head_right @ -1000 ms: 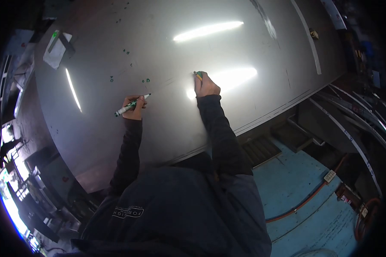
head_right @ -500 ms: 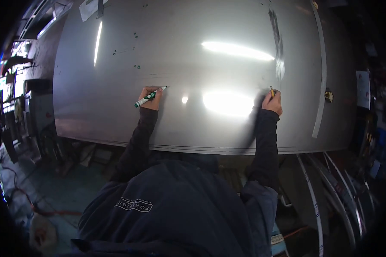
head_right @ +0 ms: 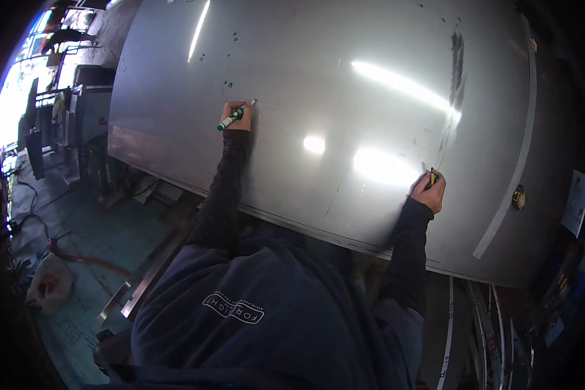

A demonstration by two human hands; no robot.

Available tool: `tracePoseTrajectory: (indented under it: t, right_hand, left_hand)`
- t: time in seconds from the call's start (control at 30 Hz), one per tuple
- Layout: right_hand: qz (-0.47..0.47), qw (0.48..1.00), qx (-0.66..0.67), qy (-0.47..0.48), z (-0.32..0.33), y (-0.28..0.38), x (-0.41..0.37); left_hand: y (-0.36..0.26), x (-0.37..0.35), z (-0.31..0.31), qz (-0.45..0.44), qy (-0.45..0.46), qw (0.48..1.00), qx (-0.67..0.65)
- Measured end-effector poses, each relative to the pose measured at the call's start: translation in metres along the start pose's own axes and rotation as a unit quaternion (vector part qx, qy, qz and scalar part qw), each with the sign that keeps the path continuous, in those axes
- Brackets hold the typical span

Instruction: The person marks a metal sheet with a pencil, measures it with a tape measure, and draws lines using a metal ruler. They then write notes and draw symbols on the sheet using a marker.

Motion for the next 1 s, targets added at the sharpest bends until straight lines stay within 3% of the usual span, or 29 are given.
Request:
tracePoseTrajectory:
  t: [0.7, 0.8, 0.9, 1.0]
  right_hand:
    - [-0.019, 1.000, 0.008, 0.002, 0.001, 0.004, 0.000]
    - [-0.014, 1.000, 0.019, 0.003, -0.003, -0.004, 0.002]
    - [-0.012, 1.000, 0.022, -0.008, -0.002, -0.005, 0.004]
    - [-0.022, 0.999, 0.034, -0.007, 0.003, -0.001, 0.004]
  left_hand:
    - [-0.020, -0.002, -0.003, -0.020, 0.029, 0.999, 0.006]
    - [-0.049, -0.028, -0.053, 0.008, 0.073, 0.991, -0.112]
    - [-0.126, -0.068, -0.116, -0.128, 0.202, 0.967, -0.086]
    - [-0.179, -0.097, -0.170, -0.103, 0.291, 0.934, -0.177]
Point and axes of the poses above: each hand's wrist, its own x-axis towards the middle knuckle, its own z-axis out of the back of the hand, y = z × x, the point moved 3 cm from there along x, towards the middle knuckle, and after that the axes turned 9 degrees about -z, right-handed, at the moved point
